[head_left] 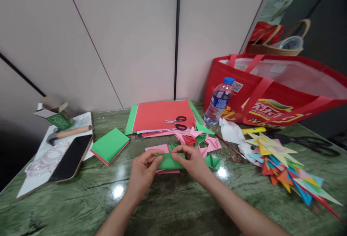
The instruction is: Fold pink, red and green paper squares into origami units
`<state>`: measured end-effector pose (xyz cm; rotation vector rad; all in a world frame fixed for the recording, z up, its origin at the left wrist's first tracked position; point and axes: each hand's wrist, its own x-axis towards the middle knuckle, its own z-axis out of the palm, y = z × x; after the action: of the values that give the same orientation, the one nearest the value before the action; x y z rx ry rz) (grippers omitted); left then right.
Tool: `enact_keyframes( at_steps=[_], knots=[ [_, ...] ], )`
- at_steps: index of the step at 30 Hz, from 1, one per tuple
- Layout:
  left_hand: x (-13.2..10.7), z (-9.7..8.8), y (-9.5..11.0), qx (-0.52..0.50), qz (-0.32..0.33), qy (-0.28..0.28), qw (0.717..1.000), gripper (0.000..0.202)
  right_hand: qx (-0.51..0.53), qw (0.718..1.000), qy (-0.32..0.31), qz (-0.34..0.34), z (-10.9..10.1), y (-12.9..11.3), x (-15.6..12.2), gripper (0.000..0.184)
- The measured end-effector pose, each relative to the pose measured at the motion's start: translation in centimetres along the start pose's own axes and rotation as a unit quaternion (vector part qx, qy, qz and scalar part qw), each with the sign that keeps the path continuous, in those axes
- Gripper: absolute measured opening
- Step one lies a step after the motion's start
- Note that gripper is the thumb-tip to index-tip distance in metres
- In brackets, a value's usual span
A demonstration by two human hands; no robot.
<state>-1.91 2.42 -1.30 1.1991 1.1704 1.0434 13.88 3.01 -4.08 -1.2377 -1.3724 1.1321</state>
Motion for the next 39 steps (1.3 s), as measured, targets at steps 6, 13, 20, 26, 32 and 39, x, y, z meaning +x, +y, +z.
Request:
enact_keyframes(
  at_steps=[6,13,20,26,32,39],
  knots=[
    [-0.1,-0.1,0.1,0.023,0.002,-0.011,1.000,0.017,0.008,0.998,-0.060,-0.011,-0.3,0.0,0.2,0.011],
    [0.0,0.1,0.2,0.049,-0.025,-0.049,0.997,0.019,0.022,0.989,-0.144,-0.004,-1.6,0.3,0.6,0.010],
    [0.0,0.1,0.3,0.068,-0.055,-0.096,0.992,0.023,0.000,0.970,-0.240,-0.045,-2.5,0.0,0.4,0.009],
    [0.0,0.0,-0.1,0.086,-0.065,-0.118,0.987,0.027,-0.045,0.960,-0.264,-0.087,-2.5,0.2,0.3,0.011],
    [0.1,0.0,0.2,0.080,-0.068,-0.099,0.990,0.032,-0.020,0.969,-0.237,-0.071,-2.4,0.5,0.4,0.011],
    [0.0,0.0,0.1,-0.033,-0.116,-0.096,0.988,0.037,0.005,0.987,-0.144,-0.073,-1.9,0.6,0.6,0.011]
  ],
)
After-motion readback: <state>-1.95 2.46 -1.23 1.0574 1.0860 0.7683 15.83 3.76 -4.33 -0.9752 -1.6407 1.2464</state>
